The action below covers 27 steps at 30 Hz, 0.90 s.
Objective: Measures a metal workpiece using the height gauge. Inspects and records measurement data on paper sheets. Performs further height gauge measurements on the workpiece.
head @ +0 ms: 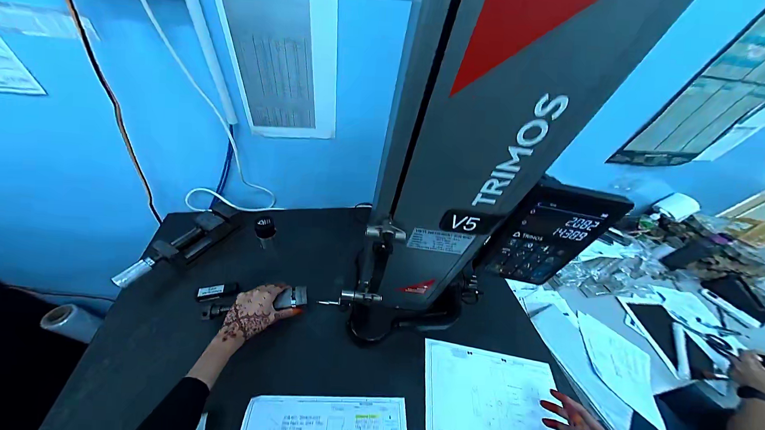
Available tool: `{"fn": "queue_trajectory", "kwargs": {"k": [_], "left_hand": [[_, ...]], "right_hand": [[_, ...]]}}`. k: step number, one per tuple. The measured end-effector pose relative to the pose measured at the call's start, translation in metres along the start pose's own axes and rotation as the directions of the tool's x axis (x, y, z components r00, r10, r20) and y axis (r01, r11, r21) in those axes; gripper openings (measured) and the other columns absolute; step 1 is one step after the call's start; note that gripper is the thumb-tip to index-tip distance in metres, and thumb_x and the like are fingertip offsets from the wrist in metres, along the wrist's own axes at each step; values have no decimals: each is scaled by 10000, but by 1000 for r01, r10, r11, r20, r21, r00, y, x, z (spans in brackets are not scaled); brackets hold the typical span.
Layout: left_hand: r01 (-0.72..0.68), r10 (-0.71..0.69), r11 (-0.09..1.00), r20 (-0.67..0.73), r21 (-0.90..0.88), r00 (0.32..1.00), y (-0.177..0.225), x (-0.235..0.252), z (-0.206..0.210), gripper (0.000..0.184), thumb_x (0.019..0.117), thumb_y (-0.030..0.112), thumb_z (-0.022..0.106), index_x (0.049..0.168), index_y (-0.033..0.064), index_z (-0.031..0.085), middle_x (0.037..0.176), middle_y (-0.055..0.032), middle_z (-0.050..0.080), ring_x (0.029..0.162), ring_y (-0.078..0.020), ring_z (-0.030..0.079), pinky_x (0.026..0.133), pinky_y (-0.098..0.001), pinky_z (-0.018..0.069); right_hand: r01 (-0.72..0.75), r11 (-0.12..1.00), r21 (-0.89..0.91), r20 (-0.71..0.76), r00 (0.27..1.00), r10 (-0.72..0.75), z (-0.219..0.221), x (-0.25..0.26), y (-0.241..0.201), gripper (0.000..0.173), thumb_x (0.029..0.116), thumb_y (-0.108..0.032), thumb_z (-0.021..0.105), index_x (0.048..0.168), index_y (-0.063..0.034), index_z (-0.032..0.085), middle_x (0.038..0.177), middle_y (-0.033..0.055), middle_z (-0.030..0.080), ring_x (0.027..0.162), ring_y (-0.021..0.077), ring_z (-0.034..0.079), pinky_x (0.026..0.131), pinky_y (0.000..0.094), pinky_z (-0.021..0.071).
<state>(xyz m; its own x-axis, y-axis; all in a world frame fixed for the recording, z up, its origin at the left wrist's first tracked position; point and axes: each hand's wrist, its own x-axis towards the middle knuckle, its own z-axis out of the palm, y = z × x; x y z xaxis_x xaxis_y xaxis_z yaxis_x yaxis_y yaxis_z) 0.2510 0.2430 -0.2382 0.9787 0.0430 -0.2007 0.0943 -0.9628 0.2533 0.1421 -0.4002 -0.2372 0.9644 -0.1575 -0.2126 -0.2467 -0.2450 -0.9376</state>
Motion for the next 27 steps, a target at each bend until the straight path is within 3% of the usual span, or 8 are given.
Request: {"fn": "queue_trajectory", "kwargs": {"k": [6,9,13,15,19,23,27], "left_hand": [[126,-123,991,-80,34,989,-4,-27,10,820,872,736,610,1435,140,595,1371,-140,655,1235,-368,638,1034,-604,462],[72,-56,995,-199,72,978,-6,-37,22,815,869,725,623,1387,95,634,1303,-172,689,1170,-392,672,977,-607,497],[-87,134,989,-470,121,872,-11,-51,55,669,863,591,702,1281,68,704,1178,-192,737,1065,-421,715,845,-611,557],[-146,200,979,-534,141,821,-11,-57,63,622,838,545,735,1245,75,722,1143,-172,751,1036,-406,728,807,-594,576],[-191,245,969,-538,155,806,-2,-67,68,599,833,503,760,1250,76,720,1144,-162,753,1039,-402,729,800,-587,580],[-232,295,955,-609,182,736,1,-73,78,551,781,390,807,1208,50,731,1142,-149,757,1027,-378,738,784,-559,593],[-251,315,949,-621,190,718,2,-77,80,550,760,359,811,1193,31,731,1142,-142,756,1040,-359,737,788,-537,597]], "right_hand": [[-54,998,-27,-172,984,49,-13,-50,-2,460,1074,-242,320,1396,41,488,1240,162,659,1019,225,701,842,405,585],[28,998,-62,-97,995,-34,4,-38,7,485,1090,-304,339,1410,26,493,1221,159,671,1034,233,695,845,416,586],[210,978,-16,125,970,-207,98,-20,-52,357,1047,-157,405,1271,28,611,1076,106,726,964,206,715,819,387,599],[346,937,38,336,879,-338,155,-15,-84,307,1027,-120,454,1224,12,648,1084,84,731,960,189,719,845,378,612],[618,783,-61,676,603,-423,268,-8,-153,305,1046,-248,545,1241,-71,700,1188,63,719,1094,137,679,989,345,539],[786,592,-178,830,443,-339,359,13,-182,463,1070,-394,474,1449,-144,568,1478,76,563,1427,190,463,1199,396,349],[797,559,-229,923,360,-135,411,39,-185,715,1011,-468,592,1552,-42,399,1563,187,442,1482,284,383,1227,440,285]]}}
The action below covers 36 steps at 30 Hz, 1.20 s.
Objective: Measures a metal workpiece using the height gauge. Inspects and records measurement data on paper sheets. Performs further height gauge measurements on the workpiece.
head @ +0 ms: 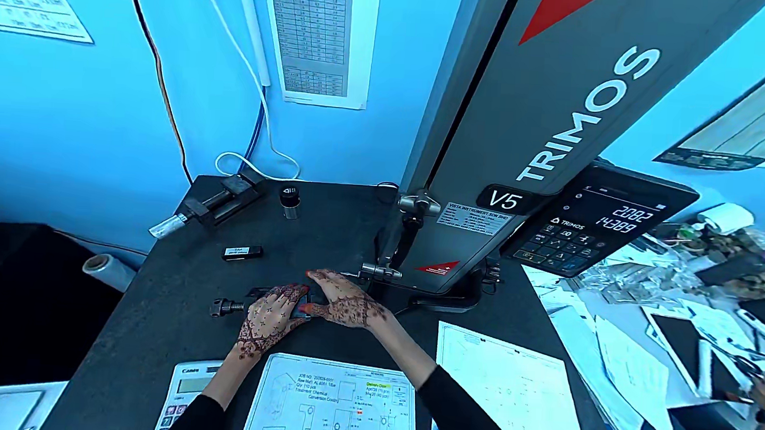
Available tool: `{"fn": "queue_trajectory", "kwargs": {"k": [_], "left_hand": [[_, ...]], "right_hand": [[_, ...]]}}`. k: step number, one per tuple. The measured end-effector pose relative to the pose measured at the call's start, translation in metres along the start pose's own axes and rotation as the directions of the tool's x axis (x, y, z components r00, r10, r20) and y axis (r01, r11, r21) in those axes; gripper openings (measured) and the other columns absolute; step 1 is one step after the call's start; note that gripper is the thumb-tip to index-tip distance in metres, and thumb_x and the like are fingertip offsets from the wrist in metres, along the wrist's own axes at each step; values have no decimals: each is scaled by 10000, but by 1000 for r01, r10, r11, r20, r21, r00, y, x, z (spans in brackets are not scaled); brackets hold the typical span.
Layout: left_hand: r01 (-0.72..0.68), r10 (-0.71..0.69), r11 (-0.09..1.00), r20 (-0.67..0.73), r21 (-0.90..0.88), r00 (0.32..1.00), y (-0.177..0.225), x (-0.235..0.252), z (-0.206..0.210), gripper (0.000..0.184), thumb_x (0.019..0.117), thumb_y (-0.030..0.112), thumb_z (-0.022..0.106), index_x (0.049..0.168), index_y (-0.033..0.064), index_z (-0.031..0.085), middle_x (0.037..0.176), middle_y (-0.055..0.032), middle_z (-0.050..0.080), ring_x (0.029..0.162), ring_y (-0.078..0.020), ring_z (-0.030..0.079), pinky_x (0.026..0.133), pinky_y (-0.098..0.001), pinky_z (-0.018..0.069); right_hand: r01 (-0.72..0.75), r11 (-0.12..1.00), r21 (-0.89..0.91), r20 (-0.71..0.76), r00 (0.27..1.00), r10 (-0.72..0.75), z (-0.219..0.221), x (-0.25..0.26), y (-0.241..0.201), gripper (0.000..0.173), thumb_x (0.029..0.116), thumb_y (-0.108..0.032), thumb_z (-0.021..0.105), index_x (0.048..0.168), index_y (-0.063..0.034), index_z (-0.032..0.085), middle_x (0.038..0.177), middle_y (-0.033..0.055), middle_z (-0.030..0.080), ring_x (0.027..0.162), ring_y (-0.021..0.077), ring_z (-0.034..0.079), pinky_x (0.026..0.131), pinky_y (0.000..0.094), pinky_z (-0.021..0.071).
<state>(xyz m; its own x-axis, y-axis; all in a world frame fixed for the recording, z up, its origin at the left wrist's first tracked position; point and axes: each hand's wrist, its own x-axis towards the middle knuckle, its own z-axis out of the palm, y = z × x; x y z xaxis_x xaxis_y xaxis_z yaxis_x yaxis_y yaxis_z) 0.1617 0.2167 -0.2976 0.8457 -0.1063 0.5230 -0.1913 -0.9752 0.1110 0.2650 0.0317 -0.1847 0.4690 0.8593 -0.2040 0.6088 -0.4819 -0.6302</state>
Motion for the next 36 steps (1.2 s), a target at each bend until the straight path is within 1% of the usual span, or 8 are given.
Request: {"fn": "queue_trajectory", "kwargs": {"k": [14,17,19,24,26,29,33,36], "left_hand": [[54,-48,998,177,-29,983,8,3,-19,573,762,305,852,1227,9,696,1214,-185,716,1127,-380,697,879,-539,578],[90,-57,986,225,-142,973,8,-13,-44,689,871,397,759,1426,36,570,1468,-165,575,1404,-356,507,1183,-627,313],[215,-202,973,142,-81,969,16,-37,-66,693,919,466,655,1459,46,546,1511,-199,523,1439,-414,445,1183,-699,231],[623,-617,782,121,-17,778,35,-129,-107,720,919,460,631,1483,28,512,1565,-400,302,1440,-631,269,1148,-766,181],[723,-710,689,158,-44,687,36,-156,-120,768,901,446,692,1508,28,476,1603,-394,213,1433,-634,275,1133,-720,283],[756,-750,654,117,-25,651,27,-181,-134,758,905,402,690,1505,-3,462,1595,-396,231,1422,-602,334,1119,-670,349],[747,-742,665,97,-13,663,13,-199,-144,765,932,482,666,1494,-5,485,1575,-377,311,1459,-577,298,1199,-705,136],[740,-738,670,63,-57,672,19,-193,-148,478,999,338,621,1314,-20,648,1348,-289,617,1300,-503,543,1137,-637,349]], "right_hand": [[16,999,43,76,997,-19,26,51,30,520,921,-335,758,1310,-9,643,1203,206,689,1151,335,648,1015,506,483],[-9,1000,4,71,997,9,25,44,22,605,892,-423,771,1343,-43,637,1194,198,697,1149,338,650,999,539,486],[-24,1000,-4,65,998,24,26,40,19,635,879,-467,771,1364,-78,636,1192,183,705,1144,332,654,993,545,487],[-17,1000,-22,37,999,18,32,36,19,681,875,-520,754,1403,-113,617,1231,163,699,1166,311,647,1015,525,475],[-8,999,-39,29,1000,9,33,34,19,670,870,-513,761,1400,-126,622,1223,157,702,1162,312,646,1012,529,472],[3,998,-62,45,999,0,28,28,15,665,873,-474,778,1416,-128,612,1267,156,691,1200,317,635,1039,531,459],[65,991,-117,36,998,-61,32,30,30,660,863,-446,793,1422,-149,606,1298,143,677,1221,299,626,1059,521,452],[83,989,-123,63,995,-75,29,27,35,652,856,-355,818,1436,-158,595,1348,152,647,1265,314,596,1084,522,432]]}}
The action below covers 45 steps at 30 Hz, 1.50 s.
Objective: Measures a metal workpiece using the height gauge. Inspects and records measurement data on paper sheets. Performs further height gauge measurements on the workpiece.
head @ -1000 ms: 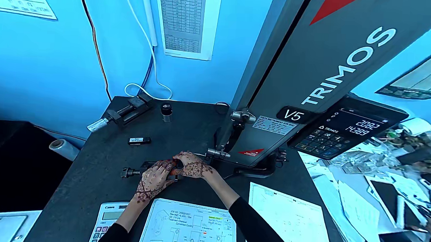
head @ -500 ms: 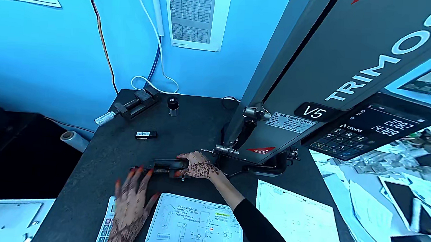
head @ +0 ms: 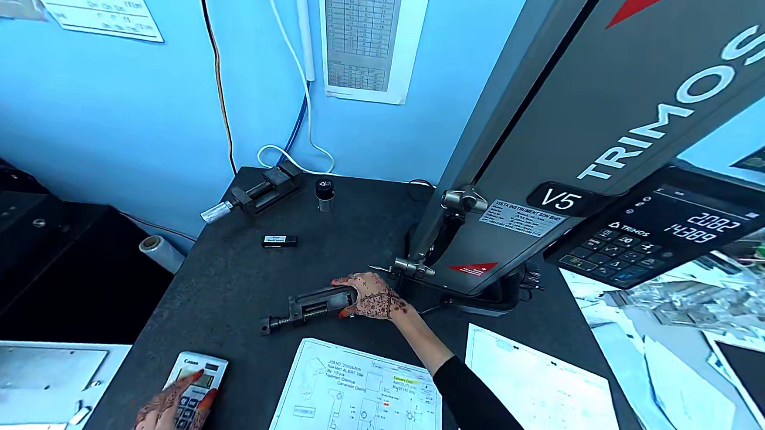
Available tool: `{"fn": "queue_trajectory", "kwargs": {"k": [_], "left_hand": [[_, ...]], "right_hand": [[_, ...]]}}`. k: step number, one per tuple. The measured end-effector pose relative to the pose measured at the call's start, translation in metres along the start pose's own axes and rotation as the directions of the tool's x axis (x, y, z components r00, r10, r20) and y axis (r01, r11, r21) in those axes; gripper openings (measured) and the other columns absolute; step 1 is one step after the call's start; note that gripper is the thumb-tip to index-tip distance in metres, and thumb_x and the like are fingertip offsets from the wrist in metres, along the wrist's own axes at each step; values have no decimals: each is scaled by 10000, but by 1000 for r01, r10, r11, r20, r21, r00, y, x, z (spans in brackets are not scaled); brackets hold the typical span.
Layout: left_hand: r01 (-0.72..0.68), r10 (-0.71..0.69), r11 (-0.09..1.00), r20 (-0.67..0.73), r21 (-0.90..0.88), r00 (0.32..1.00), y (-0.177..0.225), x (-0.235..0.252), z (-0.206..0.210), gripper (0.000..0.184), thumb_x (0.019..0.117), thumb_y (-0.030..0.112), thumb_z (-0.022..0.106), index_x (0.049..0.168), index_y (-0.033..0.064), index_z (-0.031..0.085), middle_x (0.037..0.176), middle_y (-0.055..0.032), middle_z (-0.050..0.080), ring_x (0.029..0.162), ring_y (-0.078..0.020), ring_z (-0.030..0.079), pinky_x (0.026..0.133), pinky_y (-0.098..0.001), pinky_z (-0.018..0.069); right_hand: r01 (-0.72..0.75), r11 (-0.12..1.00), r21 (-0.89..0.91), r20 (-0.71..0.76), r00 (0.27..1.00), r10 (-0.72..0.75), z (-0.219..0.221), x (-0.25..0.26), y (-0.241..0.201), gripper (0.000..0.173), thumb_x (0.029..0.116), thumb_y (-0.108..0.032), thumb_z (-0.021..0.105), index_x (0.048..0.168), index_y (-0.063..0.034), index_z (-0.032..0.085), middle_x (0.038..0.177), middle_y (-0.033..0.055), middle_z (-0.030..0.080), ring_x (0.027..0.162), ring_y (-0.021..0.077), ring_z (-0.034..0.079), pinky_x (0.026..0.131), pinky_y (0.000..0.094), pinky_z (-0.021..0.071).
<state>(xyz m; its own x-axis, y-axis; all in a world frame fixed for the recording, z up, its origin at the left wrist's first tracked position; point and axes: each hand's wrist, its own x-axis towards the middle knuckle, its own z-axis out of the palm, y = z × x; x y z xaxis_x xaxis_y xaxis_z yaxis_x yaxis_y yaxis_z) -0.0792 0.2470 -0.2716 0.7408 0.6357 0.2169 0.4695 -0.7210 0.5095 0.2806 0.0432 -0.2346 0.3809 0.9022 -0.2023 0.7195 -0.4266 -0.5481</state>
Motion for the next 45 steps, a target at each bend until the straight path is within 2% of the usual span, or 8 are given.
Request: {"fn": "queue_trajectory", "kwargs": {"k": [4,10,15,21,30,37,41,45], "left_hand": [[-25,32,997,79,-78,996,25,11,7,326,1035,238,549,1125,-5,746,956,-178,756,973,-419,698,982,-627,465],[-145,162,979,119,-143,980,53,46,44,508,1047,332,495,1436,12,559,1489,-184,550,1383,-384,521,1123,-553,431],[-144,170,974,143,-174,975,53,54,62,450,991,280,590,1361,26,630,1365,-202,634,1218,-372,645,1000,-537,531],[-122,136,990,231,-75,963,56,68,49,456,925,332,714,1299,72,681,1251,-187,686,1067,-390,692,880,-604,544],[-185,194,978,96,-91,976,50,25,25,403,1011,240,578,1280,-48,662,1336,-267,636,1289,-487,566,1105,-606,423],[-242,270,963,379,-123,885,94,-38,37,356,1014,300,598,1279,92,714,1382,-178,637,1314,-437,557,1086,-634,410],[-344,360,931,436,-120,825,123,-57,66,564,984,466,604,1422,111,619,1533,-200,500,1442,-462,418,1176,-707,201],[-428,446,890,501,-158,742,135,-51,76,546,988,446,597,1432,129,612,1548,-188,488,1448,-447,419,1171,-704,225]], "right_hand": [[10,998,60,-9,1000,-9,0,-6,5,624,850,-241,830,1424,-144,605,1368,152,632,1295,296,577,1117,489,419],[-91,986,139,-294,947,129,32,-45,-5,625,940,-315,708,1511,-168,499,1600,123,412,1488,277,375,1218,462,314],[-120,944,306,-522,809,272,64,-89,5,362,1009,-229,573,1341,-113,658,1400,107,613,1344,228,543,1161,393,405],[-129,936,329,-515,806,292,86,-104,14,293,1014,-171,547,1231,-80,722,1247,122,700,1229,252,625,1111,390,442],[-152,973,176,-546,807,225,96,-151,-23,292,1034,-222,534,1244,-163,728,1306,74,686,1272,255,609,1105,470,441],[-374,921,113,-621,697,359,142,-274,-38,545,791,137,566,1162,-199,780,1310,125,682,1300,472,541,1075,707,351],[-514,857,27,-538,715,446,145,-313,-38,376,878,-44,647,1187,-212,781,1471,172,569,1412,558,387,1118,772,217],[-497,867,-29,-614,693,377,149,-330,-23,196,957,-285,652,1061,-216,802,1386,105,650,1369,490,481,1080,720,332]]}}
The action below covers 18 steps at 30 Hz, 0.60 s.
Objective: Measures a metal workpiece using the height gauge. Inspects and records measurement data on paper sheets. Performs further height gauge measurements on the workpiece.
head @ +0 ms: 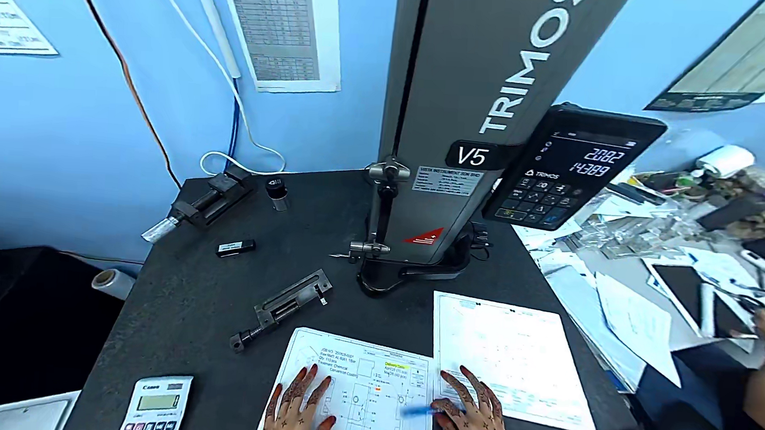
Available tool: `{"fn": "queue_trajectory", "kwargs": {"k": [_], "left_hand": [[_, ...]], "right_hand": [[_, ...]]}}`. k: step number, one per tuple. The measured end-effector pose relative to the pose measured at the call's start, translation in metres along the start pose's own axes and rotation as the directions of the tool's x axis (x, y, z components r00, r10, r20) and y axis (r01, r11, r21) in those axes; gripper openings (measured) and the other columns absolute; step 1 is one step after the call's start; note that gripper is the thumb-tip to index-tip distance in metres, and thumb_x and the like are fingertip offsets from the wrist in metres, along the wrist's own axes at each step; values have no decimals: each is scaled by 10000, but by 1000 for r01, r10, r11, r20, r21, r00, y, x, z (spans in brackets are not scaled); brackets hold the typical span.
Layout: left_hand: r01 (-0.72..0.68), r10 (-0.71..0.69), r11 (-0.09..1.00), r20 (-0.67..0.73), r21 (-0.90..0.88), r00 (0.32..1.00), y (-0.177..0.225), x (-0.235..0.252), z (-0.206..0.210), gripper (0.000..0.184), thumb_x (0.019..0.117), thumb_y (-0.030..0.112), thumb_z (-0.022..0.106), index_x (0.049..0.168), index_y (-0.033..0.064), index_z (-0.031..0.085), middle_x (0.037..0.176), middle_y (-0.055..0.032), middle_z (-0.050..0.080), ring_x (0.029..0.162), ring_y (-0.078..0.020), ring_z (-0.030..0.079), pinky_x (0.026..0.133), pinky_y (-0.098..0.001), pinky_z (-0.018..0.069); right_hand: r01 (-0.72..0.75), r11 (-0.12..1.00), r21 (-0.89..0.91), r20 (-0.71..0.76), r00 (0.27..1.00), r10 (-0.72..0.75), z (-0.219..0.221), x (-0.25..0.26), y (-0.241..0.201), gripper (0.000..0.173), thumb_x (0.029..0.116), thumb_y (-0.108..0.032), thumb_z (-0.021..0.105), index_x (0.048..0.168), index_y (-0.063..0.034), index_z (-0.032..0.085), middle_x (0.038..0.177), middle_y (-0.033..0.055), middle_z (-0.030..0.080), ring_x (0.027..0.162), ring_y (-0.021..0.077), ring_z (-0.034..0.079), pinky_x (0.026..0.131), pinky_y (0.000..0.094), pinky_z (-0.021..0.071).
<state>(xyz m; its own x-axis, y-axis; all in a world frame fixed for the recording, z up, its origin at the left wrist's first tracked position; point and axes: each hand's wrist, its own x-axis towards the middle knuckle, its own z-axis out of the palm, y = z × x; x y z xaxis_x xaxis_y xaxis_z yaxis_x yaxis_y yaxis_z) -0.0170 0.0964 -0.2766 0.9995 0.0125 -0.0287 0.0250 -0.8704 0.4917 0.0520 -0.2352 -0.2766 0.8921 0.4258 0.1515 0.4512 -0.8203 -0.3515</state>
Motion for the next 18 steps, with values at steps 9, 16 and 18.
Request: {"fn": "queue_trajectory", "kwargs": {"k": [9,16,18], "left_hand": [[-317,354,929,215,-191,910,-11,56,7,481,982,280,612,1449,168,586,1632,-66,400,1541,-262,309,1229,-669,119],[-454,453,891,60,19,890,43,66,-15,363,1003,97,563,1342,137,686,1110,-104,770,968,-296,760,840,-515,611],[-583,592,806,-119,102,797,56,54,1,271,999,101,586,1203,155,756,1038,-54,792,886,-217,773,798,-400,625]], "right_hand": [[-111,850,515,-276,917,287,-3,1,-52,202,990,-35,561,1134,87,634,1062,135,747,964,187,740,901,339,601],[-206,780,591,-105,939,328,1,8,-68,291,970,-46,583,1206,119,627,1060,191,725,965,271,724,905,422,583],[-204,735,646,8,965,261,-10,13,-82,274,968,-66,611,1181,100,656,998,184,735,910,287,731,867,456,591]]}}
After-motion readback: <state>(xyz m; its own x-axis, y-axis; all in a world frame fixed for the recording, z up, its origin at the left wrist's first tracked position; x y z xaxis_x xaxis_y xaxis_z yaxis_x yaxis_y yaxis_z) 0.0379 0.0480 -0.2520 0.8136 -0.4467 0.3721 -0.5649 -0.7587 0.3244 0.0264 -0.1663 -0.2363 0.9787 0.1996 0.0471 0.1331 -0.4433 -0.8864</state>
